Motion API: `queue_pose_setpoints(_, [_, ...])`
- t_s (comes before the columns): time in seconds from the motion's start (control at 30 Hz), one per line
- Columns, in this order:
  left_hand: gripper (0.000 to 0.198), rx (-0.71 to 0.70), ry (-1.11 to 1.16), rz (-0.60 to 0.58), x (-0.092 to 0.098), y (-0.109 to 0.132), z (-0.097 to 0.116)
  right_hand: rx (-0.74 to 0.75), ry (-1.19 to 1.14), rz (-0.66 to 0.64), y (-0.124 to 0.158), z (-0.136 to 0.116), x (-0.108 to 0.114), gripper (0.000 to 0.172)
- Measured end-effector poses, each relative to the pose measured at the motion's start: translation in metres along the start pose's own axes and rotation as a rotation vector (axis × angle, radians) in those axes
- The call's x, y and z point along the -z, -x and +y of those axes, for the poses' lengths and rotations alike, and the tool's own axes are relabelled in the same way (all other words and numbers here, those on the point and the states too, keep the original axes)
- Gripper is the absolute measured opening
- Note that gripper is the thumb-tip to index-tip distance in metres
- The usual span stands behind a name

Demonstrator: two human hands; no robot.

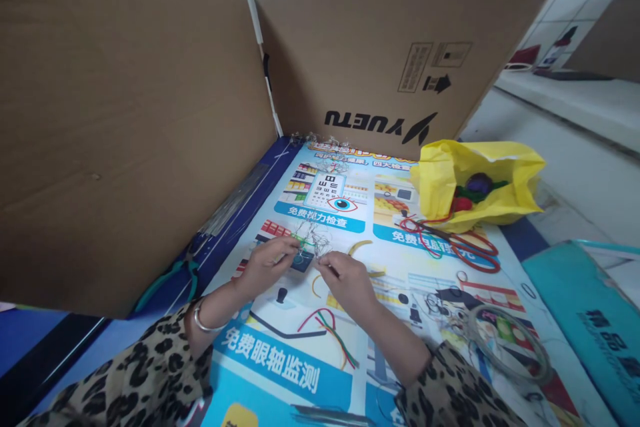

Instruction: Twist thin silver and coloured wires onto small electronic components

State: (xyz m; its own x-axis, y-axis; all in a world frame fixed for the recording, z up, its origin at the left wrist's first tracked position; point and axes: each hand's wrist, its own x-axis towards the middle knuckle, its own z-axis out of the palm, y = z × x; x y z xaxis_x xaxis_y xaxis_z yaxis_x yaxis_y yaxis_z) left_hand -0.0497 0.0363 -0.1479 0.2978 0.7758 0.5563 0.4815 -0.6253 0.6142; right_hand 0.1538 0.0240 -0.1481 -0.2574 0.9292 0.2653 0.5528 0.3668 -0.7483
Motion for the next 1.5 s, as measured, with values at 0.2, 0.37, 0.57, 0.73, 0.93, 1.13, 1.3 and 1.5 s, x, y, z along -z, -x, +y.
queue_pose_setpoints(0.2, [0.02,0.01,-0.098,-0.052,-0.003,0.001,-0.007,0.159,0.096,-0.041,0.003,0.007,-0.005,0.017])
queue_pose_setpoints(0.37, [0.022,0.043,-0.132,-0.098,-0.002,0.001,-0.005,0.218,0.173,-0.067,0.005,0.006,-0.007,0.019])
queue_pose_setpoints(0.57, [0.031,0.079,-0.121,-0.149,-0.001,0.0,0.002,0.223,0.209,-0.07,0.006,0.01,-0.006,0.02])
queue_pose_setpoints(0.73, [0.024,0.073,-0.152,-0.103,0.0,-0.003,0.009,0.25,0.214,-0.082,0.007,0.011,-0.006,0.021])
queue_pose_setpoints(0.93, [0.011,0.267,-0.027,-0.05,0.0,-0.009,0.012,0.252,0.216,-0.114,0.006,0.01,-0.005,0.021])
queue_pose_setpoints(1.13, [0.013,0.43,0.208,-0.045,-0.003,-0.015,0.013,0.274,0.274,-0.111,0.007,0.012,-0.006,0.021])
queue_pose_setpoints(1.3, [0.014,0.453,0.223,-0.028,-0.005,-0.014,0.01,0.324,0.308,-0.11,0.007,0.012,-0.006,0.019])
queue_pose_setpoints(1.5, [0.01,0.426,0.152,0.006,-0.009,-0.007,0.007,0.425,0.339,0.043,0.014,0.015,-0.007,0.016])
